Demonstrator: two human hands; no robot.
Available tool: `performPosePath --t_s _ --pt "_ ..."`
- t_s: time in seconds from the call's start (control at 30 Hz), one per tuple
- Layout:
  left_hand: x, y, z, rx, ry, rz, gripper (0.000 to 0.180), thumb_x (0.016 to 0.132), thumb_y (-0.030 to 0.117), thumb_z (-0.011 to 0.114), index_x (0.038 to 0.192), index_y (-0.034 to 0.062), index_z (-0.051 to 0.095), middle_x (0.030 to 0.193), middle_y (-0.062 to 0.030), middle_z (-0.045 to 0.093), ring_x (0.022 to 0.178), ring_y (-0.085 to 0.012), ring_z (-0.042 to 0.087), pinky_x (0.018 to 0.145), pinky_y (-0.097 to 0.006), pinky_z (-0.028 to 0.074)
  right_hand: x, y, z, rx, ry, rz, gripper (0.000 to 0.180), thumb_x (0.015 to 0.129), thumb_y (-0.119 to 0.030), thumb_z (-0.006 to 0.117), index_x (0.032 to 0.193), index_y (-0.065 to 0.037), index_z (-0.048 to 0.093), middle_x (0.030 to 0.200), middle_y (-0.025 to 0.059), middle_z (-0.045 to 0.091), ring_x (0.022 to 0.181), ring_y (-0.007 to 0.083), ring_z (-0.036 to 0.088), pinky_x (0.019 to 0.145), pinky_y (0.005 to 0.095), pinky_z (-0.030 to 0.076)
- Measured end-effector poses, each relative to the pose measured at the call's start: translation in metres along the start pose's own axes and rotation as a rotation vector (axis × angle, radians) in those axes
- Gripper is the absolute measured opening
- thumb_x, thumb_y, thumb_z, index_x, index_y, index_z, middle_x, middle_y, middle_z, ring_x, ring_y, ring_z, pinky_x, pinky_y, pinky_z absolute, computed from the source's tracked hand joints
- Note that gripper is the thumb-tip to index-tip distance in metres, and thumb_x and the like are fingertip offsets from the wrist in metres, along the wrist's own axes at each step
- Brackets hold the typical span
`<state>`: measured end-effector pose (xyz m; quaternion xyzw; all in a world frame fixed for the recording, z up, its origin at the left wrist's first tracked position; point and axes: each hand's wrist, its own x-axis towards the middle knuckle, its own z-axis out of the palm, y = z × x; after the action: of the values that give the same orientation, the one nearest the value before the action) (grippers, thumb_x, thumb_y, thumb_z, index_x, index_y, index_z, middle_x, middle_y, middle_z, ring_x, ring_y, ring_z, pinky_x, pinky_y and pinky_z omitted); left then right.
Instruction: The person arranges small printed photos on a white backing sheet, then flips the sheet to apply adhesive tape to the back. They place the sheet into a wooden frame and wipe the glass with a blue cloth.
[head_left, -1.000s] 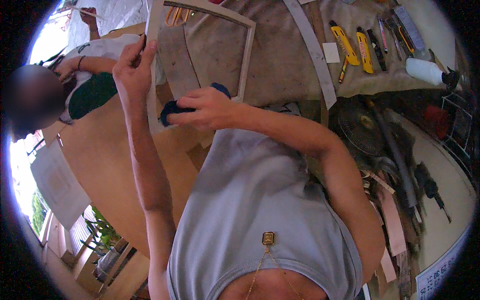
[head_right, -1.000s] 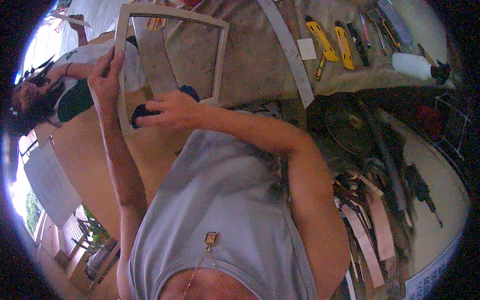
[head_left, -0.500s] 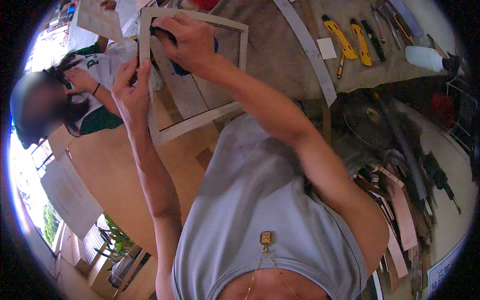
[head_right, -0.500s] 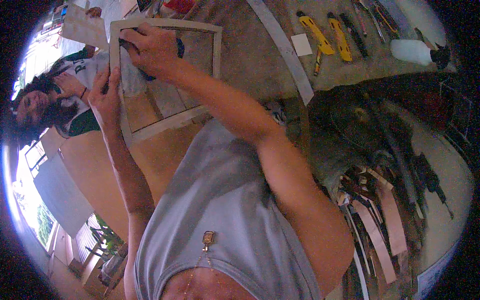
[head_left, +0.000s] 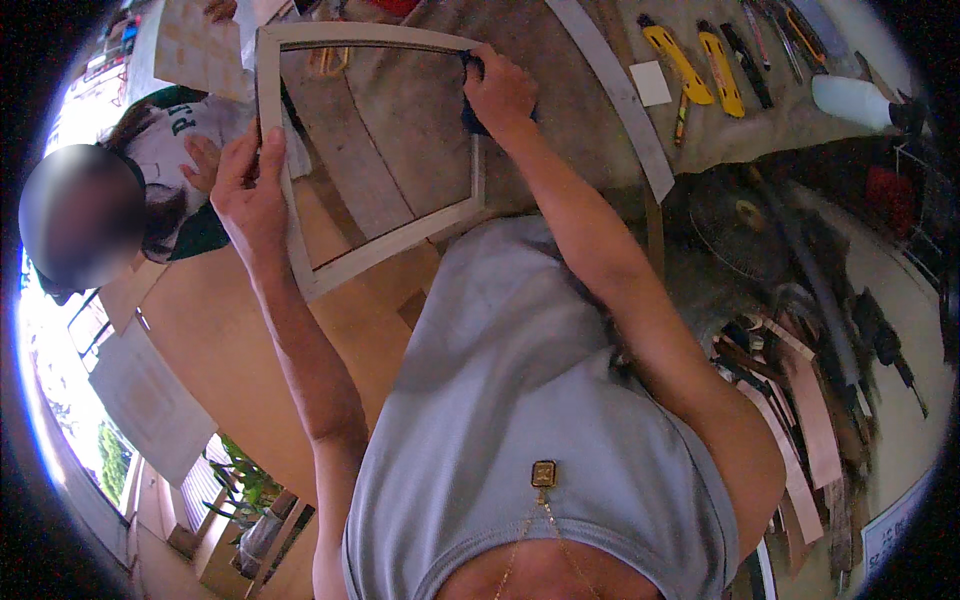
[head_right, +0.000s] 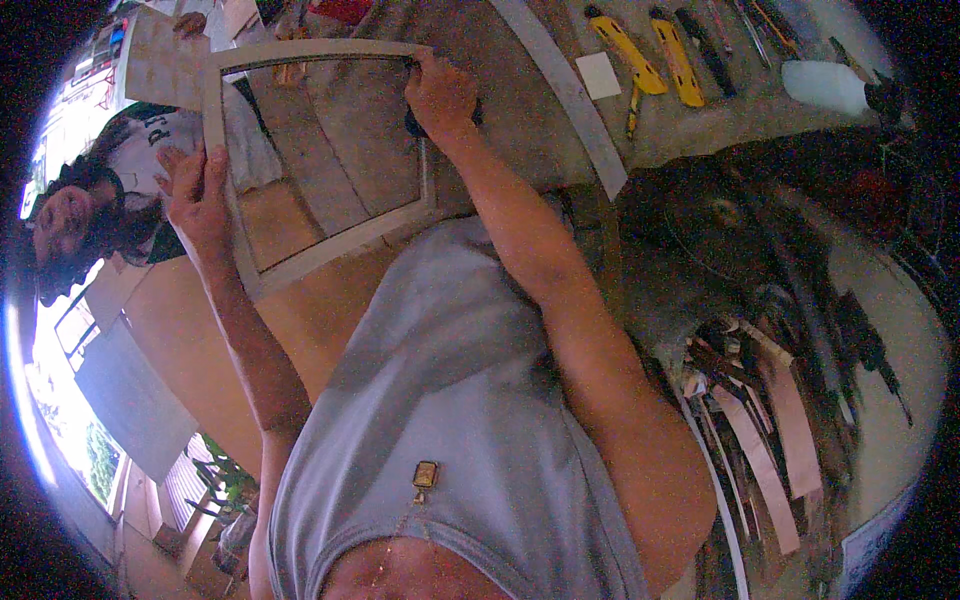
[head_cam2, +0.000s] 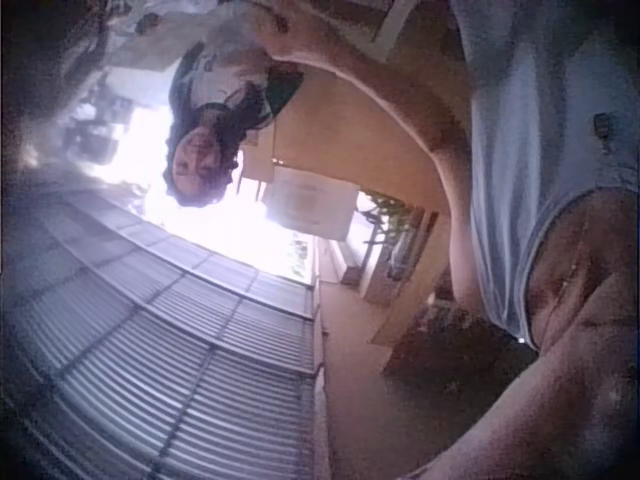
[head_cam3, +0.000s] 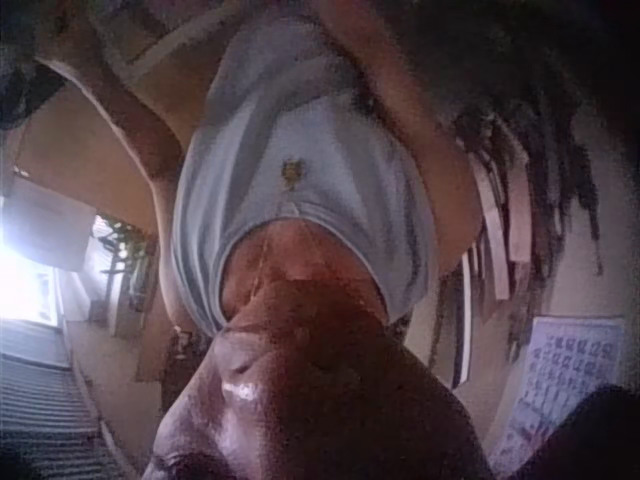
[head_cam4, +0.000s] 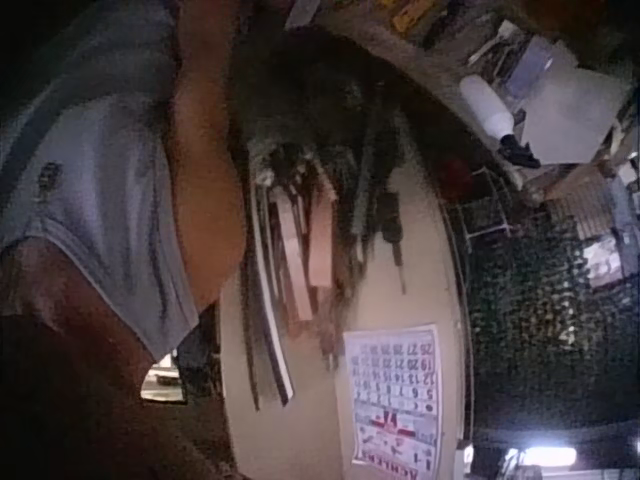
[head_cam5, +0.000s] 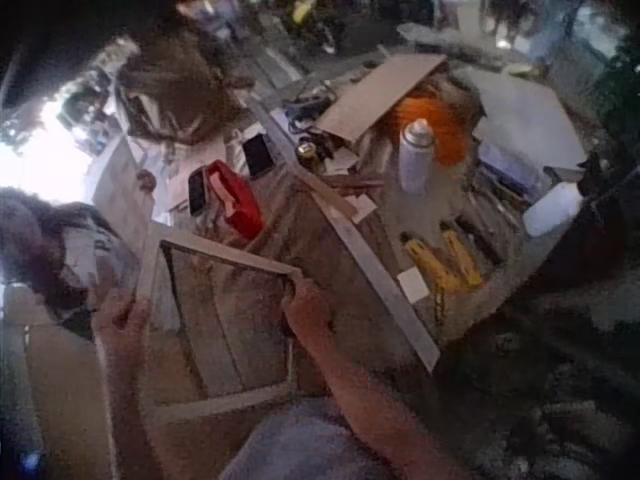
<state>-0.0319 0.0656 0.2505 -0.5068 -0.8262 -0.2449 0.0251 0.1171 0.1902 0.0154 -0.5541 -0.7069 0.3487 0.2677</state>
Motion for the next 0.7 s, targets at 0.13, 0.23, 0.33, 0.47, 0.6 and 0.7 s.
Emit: performPosePath --t_s 0.13,0.23,0.33,0.47,0.6,0.7 --pt "0.001 0.0 -0.001 -0.036 -0.025 -0.065 0.027 0.086 0.016 0.068 0.107 -0.001 0.067 0.096 -0.0081 0.066 0.085 -0.0116 0.058 0.078 -0.025 0.045 -0.011 0.001 -0.006 -0.114 -0.107 -0.006 0.023 0.087 -0.027 0.056 0.102 -0.011 0.061 0.086 0.0145 0.067 0.079 0.0358 0.065 0.067 0.0492 0.051" --pt "0.002 0.002 -0.002 -0.027 -0.014 -0.083 0.026 0.086 0.015 0.068 0.107 -0.0009 0.067 0.094 -0.0105 0.068 0.085 -0.013 0.06 0.078 -0.027 0.047 -0.042 0.006 -0.01 -0.086 -0.154 -0.05 0.023 0.087 -0.027 0.056 0.103 -0.011 0.062 0.086 0.0161 0.067 0.078 0.0366 0.065 0.067 0.0491 0.051" --pt "0.0 0.008 0.001 -0.035 0.013 -0.143 0.03 0.086 0.02 0.069 0.109 0.0006 0.067 0.087 -0.0041 0.065 0.079 -0.0087 0.057 0.078 -0.023 0.044 -0.083 0.013 -0.015 0.013 -0.216 -0.06 0.023 0.087 -0.026 0.056 0.103 -0.011 0.063 0.086 0.0175 0.067 0.078 0.0379 0.065 0.068 0.049 0.051" --pt "-0.002 0.0 -0.001 -0.048 -0.003 -0.146 0.033 0.085 0.021 0.07 0.111 0.0009 0.067 0.088 -0.0028 0.064 0.079 -0.008 0.056 0.076 -0.022 0.043 -0.123 0.015 -0.033 0.067 -0.318 -0.129 0.022 0.088 -0.025 0.056 0.102 -0.01 0.063 0.084 0.0147 0.067 0.075 0.0352 0.065 0.066 0.0481 0.05" --pt "-0.001 0.004 0.001 -0.157 0.022 -0.176 0.033 0.085 0.02 0.07 0.112 0.0012 0.066 0.09 -0.0037 0.065 0.081 -0.0083 0.056 0.077 -0.022 0.044 -0.136 0.015 -0.04 0.153 -0.447 -0.02 0.023 0.086 -0.026 0.058 0.103 -0.01 0.063 0.085 0.0165 0.067 0.077 0.0365 0.064 0.071 0.0481 0.05" --pt "-0.001 0.007 0.0 -0.164 0.028 -0.172 0.034 0.085 0.02 0.07 0.113 0.0011 0.066 0.091 -0.0043 0.065 0.082 -0.0082 0.057 0.076 -0.022 0.044 -0.142 0.016 -0.033 0.305 -0.465 0.01 0.025 0.085 -0.027 0.06 0.104 -0.009 0.062 0.087 0.0175 0.067 0.079 0.0377 0.064 0.074 0.0476 0.049"
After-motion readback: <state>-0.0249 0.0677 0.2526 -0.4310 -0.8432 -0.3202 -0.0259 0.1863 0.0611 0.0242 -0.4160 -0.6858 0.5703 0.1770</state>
